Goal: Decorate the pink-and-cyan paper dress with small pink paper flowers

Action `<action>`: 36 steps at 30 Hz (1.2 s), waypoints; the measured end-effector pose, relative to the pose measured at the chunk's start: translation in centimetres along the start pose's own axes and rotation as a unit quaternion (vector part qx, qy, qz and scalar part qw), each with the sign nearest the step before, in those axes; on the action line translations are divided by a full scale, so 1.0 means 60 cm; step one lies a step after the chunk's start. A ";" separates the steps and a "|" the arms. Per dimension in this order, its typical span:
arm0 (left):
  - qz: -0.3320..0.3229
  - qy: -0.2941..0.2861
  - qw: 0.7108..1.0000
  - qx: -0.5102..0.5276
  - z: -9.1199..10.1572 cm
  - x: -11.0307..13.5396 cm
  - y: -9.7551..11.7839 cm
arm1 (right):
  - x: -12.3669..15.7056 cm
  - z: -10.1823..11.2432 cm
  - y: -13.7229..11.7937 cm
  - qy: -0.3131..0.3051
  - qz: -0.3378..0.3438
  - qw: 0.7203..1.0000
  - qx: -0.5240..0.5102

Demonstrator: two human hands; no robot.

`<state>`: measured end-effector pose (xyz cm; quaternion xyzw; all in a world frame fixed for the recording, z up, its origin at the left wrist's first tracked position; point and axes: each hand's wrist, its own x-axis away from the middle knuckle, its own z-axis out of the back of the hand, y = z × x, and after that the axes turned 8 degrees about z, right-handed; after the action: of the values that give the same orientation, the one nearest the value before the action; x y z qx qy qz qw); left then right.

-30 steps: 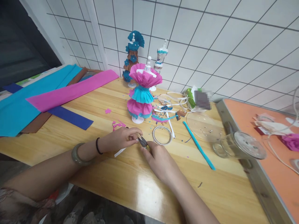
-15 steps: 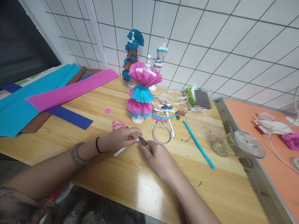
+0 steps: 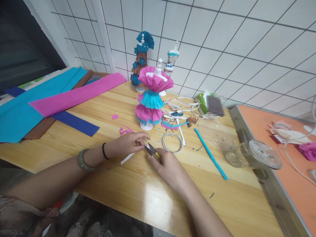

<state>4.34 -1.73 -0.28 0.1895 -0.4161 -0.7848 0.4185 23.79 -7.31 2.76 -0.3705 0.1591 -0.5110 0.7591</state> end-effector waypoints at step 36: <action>-0.126 0.090 0.986 -0.061 0.049 0.005 0.010 | -0.002 -0.006 -0.010 0.036 0.051 0.996 0.057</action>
<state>2.58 -0.70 1.89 0.2844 -0.3009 -0.8348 0.3630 23.12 -7.45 2.94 -0.2998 0.1754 -0.4929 0.7978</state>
